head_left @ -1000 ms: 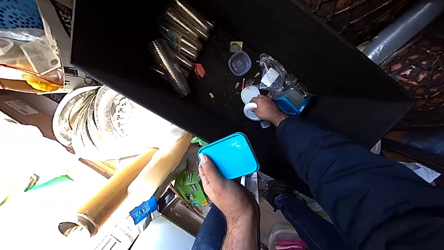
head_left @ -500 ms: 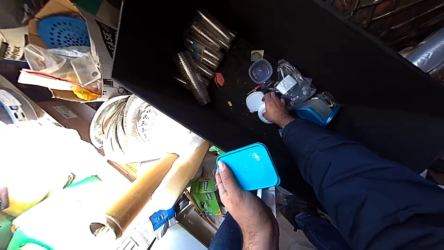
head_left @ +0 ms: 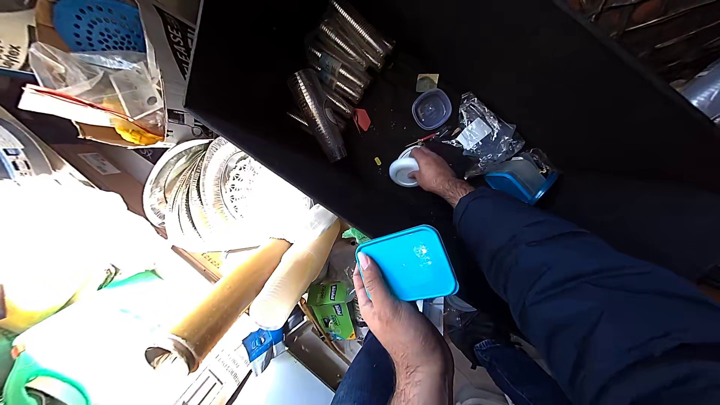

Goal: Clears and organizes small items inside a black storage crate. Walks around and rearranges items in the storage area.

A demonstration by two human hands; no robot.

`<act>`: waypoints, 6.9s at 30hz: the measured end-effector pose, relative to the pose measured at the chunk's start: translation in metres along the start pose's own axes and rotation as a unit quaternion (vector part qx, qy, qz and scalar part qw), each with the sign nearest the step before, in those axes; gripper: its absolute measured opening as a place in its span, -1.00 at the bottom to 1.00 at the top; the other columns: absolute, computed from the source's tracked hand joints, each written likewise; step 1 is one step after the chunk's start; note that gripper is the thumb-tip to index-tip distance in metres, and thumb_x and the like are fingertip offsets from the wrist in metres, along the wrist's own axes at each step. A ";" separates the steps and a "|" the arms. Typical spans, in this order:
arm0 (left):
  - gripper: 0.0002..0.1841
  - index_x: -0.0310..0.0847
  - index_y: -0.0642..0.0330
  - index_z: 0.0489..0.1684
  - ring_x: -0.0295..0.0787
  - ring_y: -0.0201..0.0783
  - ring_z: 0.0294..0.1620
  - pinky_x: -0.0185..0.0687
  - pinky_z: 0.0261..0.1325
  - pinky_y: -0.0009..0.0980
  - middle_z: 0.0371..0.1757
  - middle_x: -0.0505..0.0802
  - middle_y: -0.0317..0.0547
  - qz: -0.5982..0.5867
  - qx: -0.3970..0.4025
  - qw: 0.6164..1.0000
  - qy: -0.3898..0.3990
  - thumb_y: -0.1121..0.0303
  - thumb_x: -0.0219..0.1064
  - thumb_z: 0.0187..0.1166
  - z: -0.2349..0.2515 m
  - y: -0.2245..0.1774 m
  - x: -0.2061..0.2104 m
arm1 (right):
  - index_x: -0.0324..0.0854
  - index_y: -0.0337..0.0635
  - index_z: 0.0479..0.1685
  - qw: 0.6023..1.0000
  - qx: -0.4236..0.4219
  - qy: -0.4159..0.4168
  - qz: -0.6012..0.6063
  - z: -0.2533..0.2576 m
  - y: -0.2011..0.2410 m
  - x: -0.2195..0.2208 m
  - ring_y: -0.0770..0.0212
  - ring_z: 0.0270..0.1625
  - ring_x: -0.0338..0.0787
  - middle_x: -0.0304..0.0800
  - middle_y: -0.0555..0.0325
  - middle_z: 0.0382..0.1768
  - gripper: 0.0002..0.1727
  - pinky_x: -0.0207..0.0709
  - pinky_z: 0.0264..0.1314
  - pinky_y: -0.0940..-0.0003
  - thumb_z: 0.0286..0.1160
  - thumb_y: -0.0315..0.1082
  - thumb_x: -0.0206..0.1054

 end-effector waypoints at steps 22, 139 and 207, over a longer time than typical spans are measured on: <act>-0.51 0.50 0.29 0.43 0.87 -0.16 -0.15 0.86 -0.07 -0.20 -0.09 0.82 0.10 0.004 0.016 1.000 0.025 0.06 -0.06 0.90 0.006 -0.004 -0.003 | 0.40 -0.24 0.55 0.953 0.100 -0.155 0.239 0.013 0.018 -0.009 -0.27 0.24 0.78 0.75 -0.31 0.19 -0.01 0.63 0.32 -0.33 -0.10 -0.36 0.81; -0.54 0.59 -0.05 0.30 0.82 -0.19 0.12 0.79 0.03 -0.09 0.08 0.84 -0.14 0.029 0.033 0.997 0.064 -0.10 -0.09 0.86 -0.038 0.035 -0.009 | 0.50 -0.17 0.58 0.907 0.368 0.061 0.195 -0.354 -0.010 0.131 -0.12 0.56 0.60 0.66 -0.18 0.45 0.06 0.43 0.63 -0.20 -0.07 0.13 0.79; -0.55 0.60 0.05 0.29 0.82 -0.18 0.06 0.78 0.06 -0.11 0.02 0.83 -0.08 0.013 0.045 0.998 0.042 -0.05 -0.06 0.87 -0.046 0.039 -0.017 | 0.77 -0.14 -0.09 0.959 0.027 -0.091 0.266 -0.287 0.018 -0.116 0.27 -0.29 0.86 0.87 0.19 -0.28 -0.73 0.82 -0.21 0.19 0.49 -0.12 0.49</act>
Point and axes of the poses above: each hand's wrist, its own z-axis towards the middle knuckle, its own x-axis out of the palm, y = z × x, the point moved 1 cm from there along z, towards the middle knuckle
